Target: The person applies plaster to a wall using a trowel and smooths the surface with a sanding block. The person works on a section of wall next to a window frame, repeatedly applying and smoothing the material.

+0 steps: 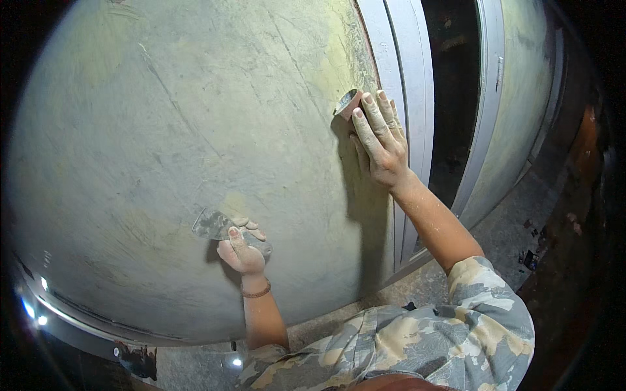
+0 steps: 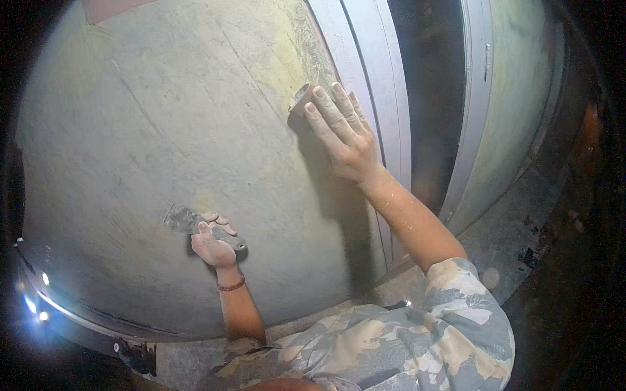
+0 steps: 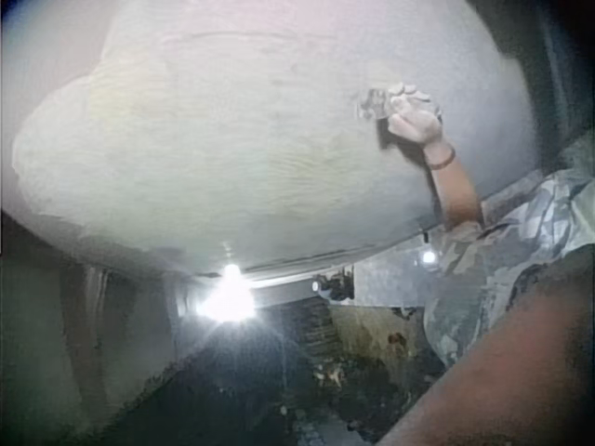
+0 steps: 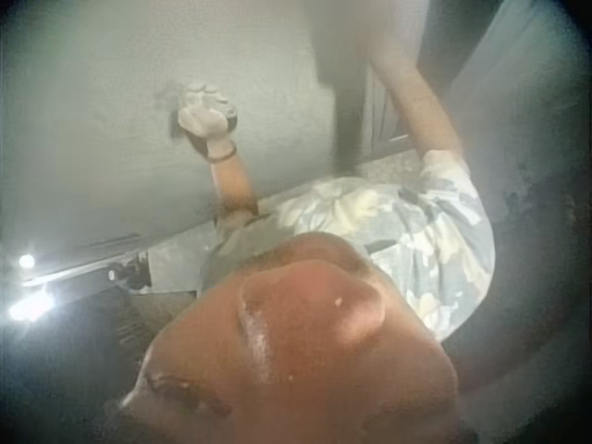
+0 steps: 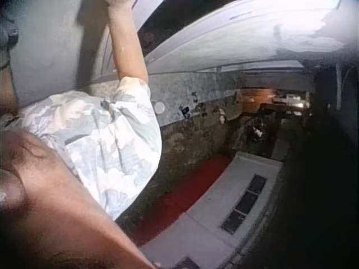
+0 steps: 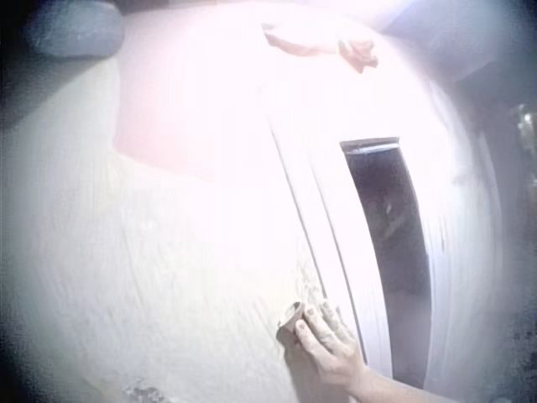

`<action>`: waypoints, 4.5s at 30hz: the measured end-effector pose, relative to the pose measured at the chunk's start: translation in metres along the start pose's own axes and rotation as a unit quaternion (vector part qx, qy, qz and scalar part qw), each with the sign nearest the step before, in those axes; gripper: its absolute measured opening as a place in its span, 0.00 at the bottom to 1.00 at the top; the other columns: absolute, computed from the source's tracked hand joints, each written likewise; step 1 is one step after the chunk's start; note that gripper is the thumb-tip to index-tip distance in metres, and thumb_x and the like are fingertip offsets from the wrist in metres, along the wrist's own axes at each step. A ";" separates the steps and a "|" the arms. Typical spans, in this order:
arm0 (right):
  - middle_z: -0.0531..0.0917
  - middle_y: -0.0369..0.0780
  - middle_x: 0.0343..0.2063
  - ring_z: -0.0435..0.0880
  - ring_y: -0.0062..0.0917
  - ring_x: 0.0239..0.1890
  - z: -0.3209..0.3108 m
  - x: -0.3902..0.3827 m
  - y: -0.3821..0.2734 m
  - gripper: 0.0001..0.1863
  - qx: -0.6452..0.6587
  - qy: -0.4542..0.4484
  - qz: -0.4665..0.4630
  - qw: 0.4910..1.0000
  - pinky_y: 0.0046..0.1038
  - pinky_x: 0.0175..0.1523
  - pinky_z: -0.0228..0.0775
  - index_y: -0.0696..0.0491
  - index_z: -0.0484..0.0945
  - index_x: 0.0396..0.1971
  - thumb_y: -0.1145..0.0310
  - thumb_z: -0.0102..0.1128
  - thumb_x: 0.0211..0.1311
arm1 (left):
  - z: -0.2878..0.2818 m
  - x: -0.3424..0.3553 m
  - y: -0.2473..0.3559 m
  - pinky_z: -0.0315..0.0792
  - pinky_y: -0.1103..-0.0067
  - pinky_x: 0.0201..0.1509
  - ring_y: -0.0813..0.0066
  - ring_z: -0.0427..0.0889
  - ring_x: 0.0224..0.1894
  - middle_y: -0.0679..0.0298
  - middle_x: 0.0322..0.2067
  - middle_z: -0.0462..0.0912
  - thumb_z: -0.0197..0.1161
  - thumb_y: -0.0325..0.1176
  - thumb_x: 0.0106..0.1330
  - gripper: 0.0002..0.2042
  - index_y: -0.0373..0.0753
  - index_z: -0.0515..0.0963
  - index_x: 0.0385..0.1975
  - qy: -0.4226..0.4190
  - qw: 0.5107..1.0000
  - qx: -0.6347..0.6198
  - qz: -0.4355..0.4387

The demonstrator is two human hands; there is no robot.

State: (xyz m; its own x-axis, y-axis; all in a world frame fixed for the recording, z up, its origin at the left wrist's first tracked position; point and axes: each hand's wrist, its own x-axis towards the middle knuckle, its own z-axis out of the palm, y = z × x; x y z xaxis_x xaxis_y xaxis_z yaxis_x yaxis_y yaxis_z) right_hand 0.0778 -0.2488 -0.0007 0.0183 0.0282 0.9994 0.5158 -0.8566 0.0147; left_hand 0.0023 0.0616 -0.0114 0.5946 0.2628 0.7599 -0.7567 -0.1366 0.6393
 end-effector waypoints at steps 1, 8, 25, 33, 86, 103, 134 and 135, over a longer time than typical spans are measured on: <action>0.74 0.40 0.71 0.64 0.38 0.78 -0.002 -0.001 -0.005 0.21 -0.015 -0.031 0.033 0.999 0.43 0.82 0.53 0.48 0.81 0.62 0.72 0.55 0.71 | 0.000 0.000 -0.001 0.76 0.74 0.28 0.69 0.78 0.20 0.50 0.25 0.82 0.47 0.41 0.82 0.24 0.23 0.78 0.34 -0.003 1.000 0.002 0.005; 0.75 0.46 0.69 0.65 0.45 0.76 0.005 0.057 -0.014 0.22 0.024 0.065 -0.031 0.997 0.48 0.80 0.57 0.53 0.81 0.61 0.76 0.54 0.68 | 0.000 -0.001 -0.005 0.73 0.75 0.27 0.71 0.76 0.21 0.55 0.27 0.80 0.47 0.43 0.82 0.20 0.28 0.76 0.41 -0.004 0.999 0.034 0.037; 0.76 0.47 0.68 0.68 0.46 0.75 0.004 0.106 -0.019 0.27 -0.024 0.032 0.005 0.999 0.49 0.79 0.57 0.55 0.77 0.65 0.78 0.53 0.65 | 0.003 -0.002 0.002 0.74 0.75 0.31 0.71 0.78 0.21 0.54 0.23 0.81 0.46 0.40 0.82 0.23 0.25 0.79 0.35 0.019 0.998 0.052 0.018; 0.78 0.49 0.66 0.70 0.46 0.74 -0.008 0.067 -0.034 0.21 0.014 0.020 0.013 1.000 0.51 0.78 0.58 0.56 0.80 0.62 0.75 0.52 0.71 | 0.004 -0.006 0.004 0.72 0.78 0.27 0.74 0.76 0.21 0.56 0.27 0.80 0.48 0.44 0.81 0.20 0.29 0.77 0.39 0.000 1.000 0.016 0.005; 0.73 0.50 0.70 0.64 0.44 0.77 -0.014 0.128 -0.009 0.29 -0.009 0.026 -0.040 0.999 0.53 0.81 0.50 0.56 0.74 0.68 0.82 0.47 0.66 | 0.006 -0.002 0.007 0.74 0.77 0.30 0.74 0.79 0.22 0.56 0.25 0.82 0.47 0.41 0.82 0.22 0.26 0.79 0.37 -0.001 1.000 -0.011 -0.014; 0.77 0.46 0.68 0.69 0.42 0.75 -0.007 0.073 -0.048 0.25 0.025 -0.019 -0.012 0.999 0.54 0.80 0.53 0.52 0.78 0.65 0.78 0.48 0.69 | 0.003 -0.001 0.005 0.75 0.76 0.29 0.72 0.79 0.21 0.55 0.23 0.83 0.48 0.42 0.82 0.23 0.25 0.80 0.37 -0.003 1.000 0.004 -0.010; 0.78 0.42 0.67 0.72 0.41 0.73 -0.025 -0.034 -0.039 0.20 0.065 -0.074 -0.001 0.995 0.51 0.77 0.61 0.50 0.80 0.62 0.69 0.50 0.75 | 0.003 0.002 0.005 0.73 0.77 0.29 0.74 0.78 0.22 0.56 0.26 0.81 0.45 0.42 0.83 0.23 0.26 0.79 0.40 -0.011 1.000 0.022 0.002; 0.78 0.43 0.68 0.70 0.40 0.74 -0.024 -0.024 -0.030 0.20 0.055 -0.105 0.028 0.993 0.51 0.79 0.57 0.50 0.80 0.62 0.69 0.51 0.75 | 0.003 0.001 0.006 0.73 0.77 0.29 0.74 0.78 0.22 0.56 0.27 0.81 0.46 0.42 0.82 0.22 0.27 0.79 0.40 -0.006 1.000 0.026 -0.010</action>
State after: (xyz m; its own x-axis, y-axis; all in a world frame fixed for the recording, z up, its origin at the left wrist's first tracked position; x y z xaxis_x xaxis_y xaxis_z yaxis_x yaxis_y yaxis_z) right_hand 0.0411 -0.2365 -0.0240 0.2223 0.0989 0.9699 0.5990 -0.7988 -0.0559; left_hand -0.0004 0.0584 -0.0066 0.6127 0.2555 0.7479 -0.7297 -0.1806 0.6595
